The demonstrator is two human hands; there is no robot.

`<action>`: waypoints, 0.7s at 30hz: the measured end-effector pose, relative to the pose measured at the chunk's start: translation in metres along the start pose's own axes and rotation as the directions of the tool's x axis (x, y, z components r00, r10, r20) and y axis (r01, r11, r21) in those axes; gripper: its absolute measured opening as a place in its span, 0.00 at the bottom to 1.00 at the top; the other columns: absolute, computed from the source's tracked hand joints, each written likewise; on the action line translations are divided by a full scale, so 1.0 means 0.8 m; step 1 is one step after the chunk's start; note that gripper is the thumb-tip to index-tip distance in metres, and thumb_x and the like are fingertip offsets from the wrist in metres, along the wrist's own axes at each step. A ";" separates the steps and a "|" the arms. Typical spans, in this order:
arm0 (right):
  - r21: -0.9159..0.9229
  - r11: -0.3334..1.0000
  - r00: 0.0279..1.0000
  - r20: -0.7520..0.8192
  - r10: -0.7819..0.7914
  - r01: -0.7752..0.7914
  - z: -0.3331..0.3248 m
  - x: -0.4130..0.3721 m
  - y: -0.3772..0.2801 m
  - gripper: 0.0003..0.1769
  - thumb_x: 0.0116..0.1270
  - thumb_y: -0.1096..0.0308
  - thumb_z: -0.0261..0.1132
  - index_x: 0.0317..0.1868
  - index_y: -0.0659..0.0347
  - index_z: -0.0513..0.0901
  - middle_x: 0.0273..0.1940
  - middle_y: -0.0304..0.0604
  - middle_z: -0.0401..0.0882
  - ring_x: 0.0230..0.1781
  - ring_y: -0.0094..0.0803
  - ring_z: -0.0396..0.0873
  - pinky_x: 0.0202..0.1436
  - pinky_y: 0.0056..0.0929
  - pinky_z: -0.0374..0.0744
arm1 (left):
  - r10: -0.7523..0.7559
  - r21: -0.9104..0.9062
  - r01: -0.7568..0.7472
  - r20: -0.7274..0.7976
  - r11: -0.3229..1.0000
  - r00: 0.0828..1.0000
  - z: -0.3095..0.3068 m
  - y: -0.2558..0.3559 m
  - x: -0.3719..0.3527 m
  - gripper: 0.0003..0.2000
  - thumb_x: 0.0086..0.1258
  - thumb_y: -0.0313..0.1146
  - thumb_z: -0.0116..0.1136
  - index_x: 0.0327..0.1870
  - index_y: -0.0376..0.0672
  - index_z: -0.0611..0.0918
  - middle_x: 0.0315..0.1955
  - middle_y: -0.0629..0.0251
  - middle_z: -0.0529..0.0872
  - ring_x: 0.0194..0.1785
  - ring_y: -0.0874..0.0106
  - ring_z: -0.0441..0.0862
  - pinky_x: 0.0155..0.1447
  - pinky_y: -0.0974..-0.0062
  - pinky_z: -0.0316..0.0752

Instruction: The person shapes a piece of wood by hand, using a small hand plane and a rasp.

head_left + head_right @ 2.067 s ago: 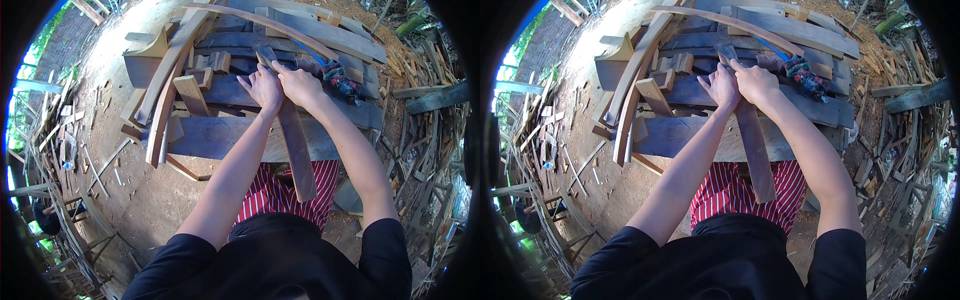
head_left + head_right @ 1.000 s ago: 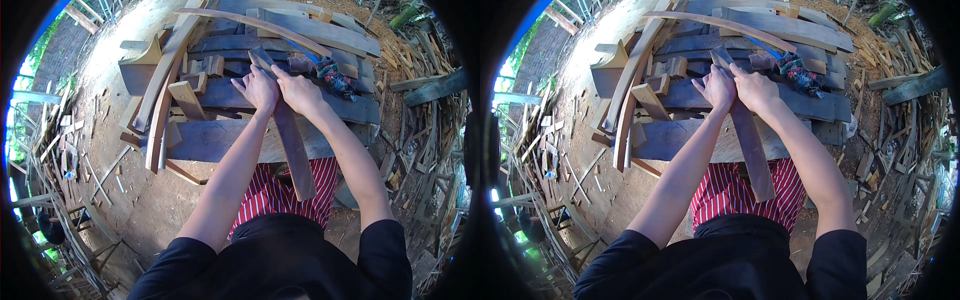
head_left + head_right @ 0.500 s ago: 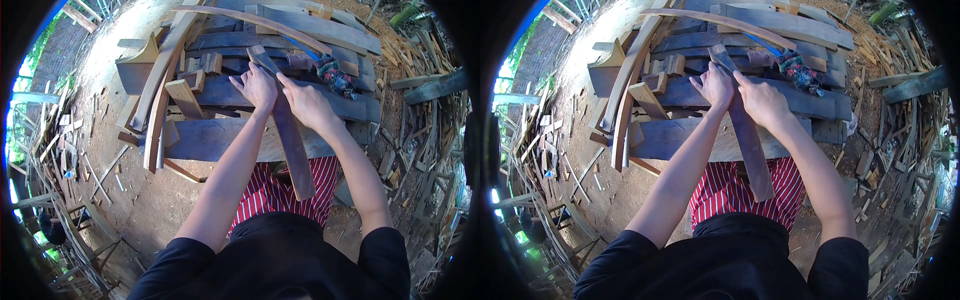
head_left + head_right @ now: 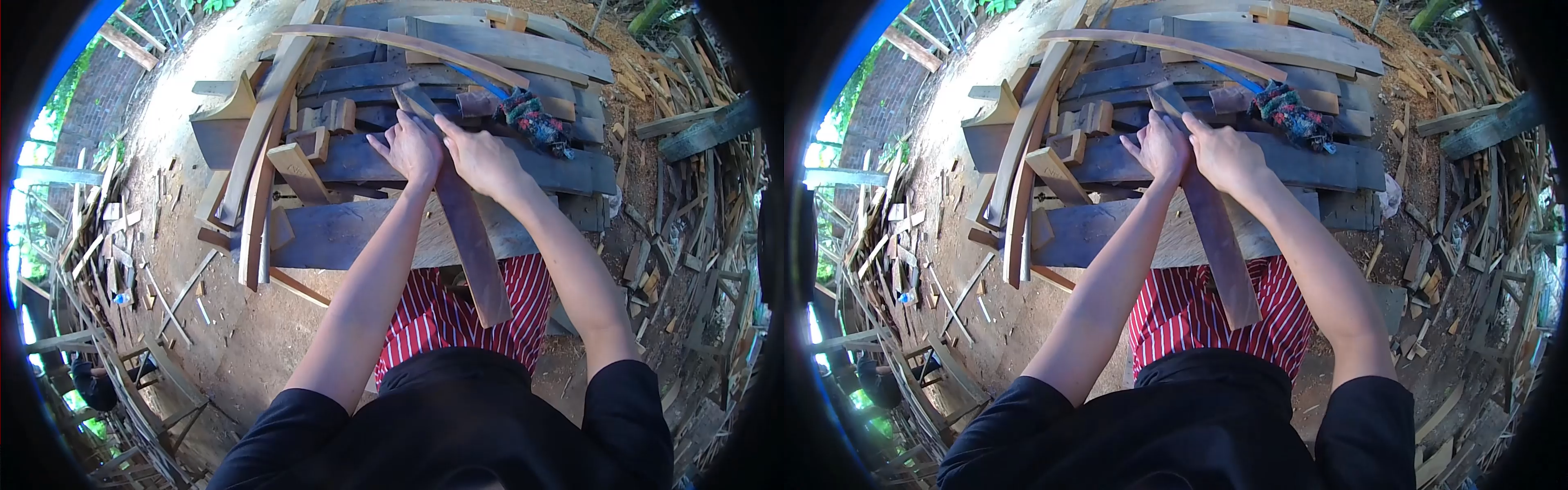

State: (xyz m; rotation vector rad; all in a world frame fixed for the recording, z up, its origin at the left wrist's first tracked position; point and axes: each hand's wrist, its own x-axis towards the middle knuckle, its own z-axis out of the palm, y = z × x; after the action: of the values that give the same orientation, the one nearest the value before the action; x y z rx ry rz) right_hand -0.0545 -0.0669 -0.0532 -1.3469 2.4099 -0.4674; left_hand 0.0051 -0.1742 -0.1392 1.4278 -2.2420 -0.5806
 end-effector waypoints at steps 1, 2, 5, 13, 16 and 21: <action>-0.028 0.999 0.998 0.055 0.024 -0.022 -0.008 -0.014 -0.004 0.25 0.77 0.57 0.50 0.72 0.44 0.67 0.39 0.61 0.85 0.42 0.58 0.85 0.47 0.55 0.83 | 0.030 0.033 -0.029 -0.024 0.999 0.999 0.000 -0.001 -0.001 0.23 0.72 0.37 0.48 0.64 0.34 0.72 0.42 0.57 0.86 0.59 0.60 0.77 0.79 0.45 0.37; -0.058 0.997 0.992 0.113 0.050 -0.043 -0.013 -0.024 -0.007 0.25 0.77 0.57 0.50 0.72 0.44 0.67 0.39 0.60 0.85 0.43 0.58 0.85 0.48 0.55 0.83 | 0.026 0.032 -0.025 -0.029 0.999 0.999 0.001 -0.003 0.001 0.23 0.72 0.37 0.48 0.64 0.34 0.72 0.42 0.57 0.86 0.59 0.60 0.77 0.79 0.45 0.37; -0.021 0.999 0.995 0.086 0.041 -0.039 -0.010 -0.015 -0.004 0.25 0.77 0.58 0.49 0.72 0.45 0.67 0.39 0.59 0.85 0.43 0.57 0.85 0.48 0.55 0.82 | 0.029 0.020 -0.029 0.015 0.999 0.999 -0.004 0.001 -0.002 0.22 0.73 0.38 0.48 0.63 0.34 0.73 0.42 0.56 0.86 0.59 0.59 0.77 0.79 0.45 0.38; -0.055 0.998 0.998 0.060 0.024 -0.021 -0.006 -0.015 0.007 0.24 0.77 0.57 0.49 0.72 0.42 0.68 0.39 0.59 0.86 0.40 0.55 0.86 0.46 0.53 0.83 | 0.032 0.019 -0.031 -0.069 0.999 0.997 0.001 0.000 -0.004 0.19 0.74 0.36 0.46 0.60 0.34 0.74 0.41 0.56 0.86 0.59 0.59 0.77 0.79 0.45 0.38; -0.005 0.996 0.988 0.127 0.088 -0.088 -0.023 -0.016 -0.008 0.24 0.77 0.58 0.50 0.72 0.42 0.68 0.38 0.59 0.85 0.39 0.56 0.86 0.45 0.53 0.84 | 0.034 0.019 -0.034 -0.012 0.999 0.999 0.002 -0.003 0.000 0.17 0.74 0.36 0.46 0.57 0.35 0.75 0.42 0.56 0.86 0.59 0.59 0.77 0.79 0.45 0.39; -0.062 0.998 0.999 -0.036 -0.020 0.018 0.006 -0.020 0.011 0.24 0.77 0.58 0.50 0.71 0.42 0.69 0.35 0.59 0.86 0.35 0.56 0.86 0.42 0.52 0.84 | -0.009 0.020 0.008 0.049 1.000 0.999 -0.007 0.003 0.001 0.17 0.78 0.40 0.40 0.58 0.40 0.75 0.46 0.61 0.87 0.62 0.61 0.76 0.79 0.45 0.36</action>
State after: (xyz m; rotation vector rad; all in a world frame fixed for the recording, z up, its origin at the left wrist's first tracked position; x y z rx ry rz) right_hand -0.0510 -0.0493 -0.0590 -1.3993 2.4619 -0.4301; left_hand 0.0064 -0.1745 -0.1330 1.4484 -2.2873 -0.6042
